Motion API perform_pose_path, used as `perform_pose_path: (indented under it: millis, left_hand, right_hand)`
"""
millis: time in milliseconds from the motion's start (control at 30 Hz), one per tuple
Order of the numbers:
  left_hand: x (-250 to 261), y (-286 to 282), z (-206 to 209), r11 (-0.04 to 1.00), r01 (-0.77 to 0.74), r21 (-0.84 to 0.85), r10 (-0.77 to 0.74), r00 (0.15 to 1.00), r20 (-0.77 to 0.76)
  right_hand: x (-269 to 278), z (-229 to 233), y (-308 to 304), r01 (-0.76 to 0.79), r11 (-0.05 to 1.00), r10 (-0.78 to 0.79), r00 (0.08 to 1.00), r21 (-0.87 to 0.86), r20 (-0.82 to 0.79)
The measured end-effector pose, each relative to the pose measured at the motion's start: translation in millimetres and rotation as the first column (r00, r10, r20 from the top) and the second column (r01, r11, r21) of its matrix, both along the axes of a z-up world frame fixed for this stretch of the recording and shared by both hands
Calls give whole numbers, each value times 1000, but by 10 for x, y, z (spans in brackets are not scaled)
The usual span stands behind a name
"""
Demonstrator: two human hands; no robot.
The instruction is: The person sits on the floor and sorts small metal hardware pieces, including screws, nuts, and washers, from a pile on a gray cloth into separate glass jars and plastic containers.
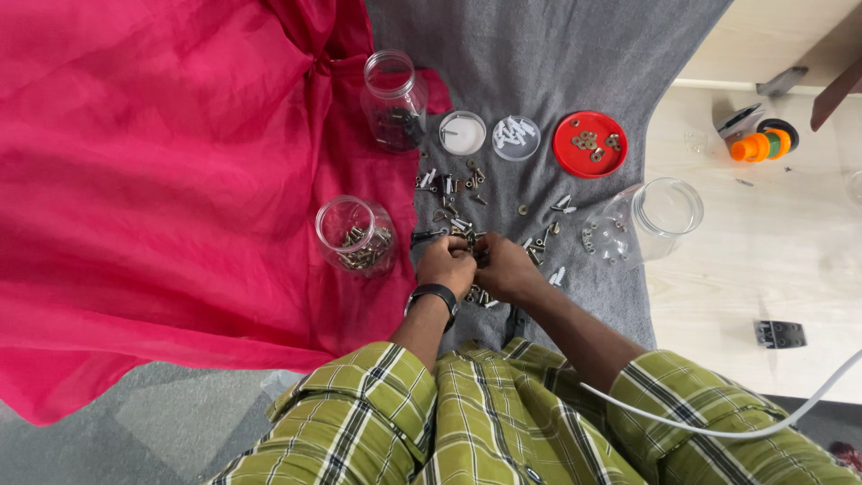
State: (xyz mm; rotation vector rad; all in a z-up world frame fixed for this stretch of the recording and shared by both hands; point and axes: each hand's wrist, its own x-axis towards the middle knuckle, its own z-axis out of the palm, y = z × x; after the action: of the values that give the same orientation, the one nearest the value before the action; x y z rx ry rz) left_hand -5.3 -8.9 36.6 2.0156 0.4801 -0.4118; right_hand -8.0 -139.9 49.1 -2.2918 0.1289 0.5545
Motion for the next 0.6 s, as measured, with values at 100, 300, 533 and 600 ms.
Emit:
perform_pose_path:
  millis: [100, 300, 533, 600]
  left_hand:
    - [18, 14, -182, 999, -18, -34, 19, 1000, 23]
    - [92, 26, -646, 941, -58, -334, 92, 992, 84]
    - [104, -15, -729, 827, -41, -561, 156, 975, 160]
    - [107, -22, -637, 814, -53, -579, 192, 964, 183]
  right_hand:
    - [-13, -89, -16, 58, 991, -59, 998, 125, 9]
    - [-21, -72, 10, 306, 907, -274, 951, 290, -146]
    - [56, -22, 35, 386, 757, -338, 922, 527, -190]
    - [75, 6, 64, 408, 732, -381, 909, 546, -168]
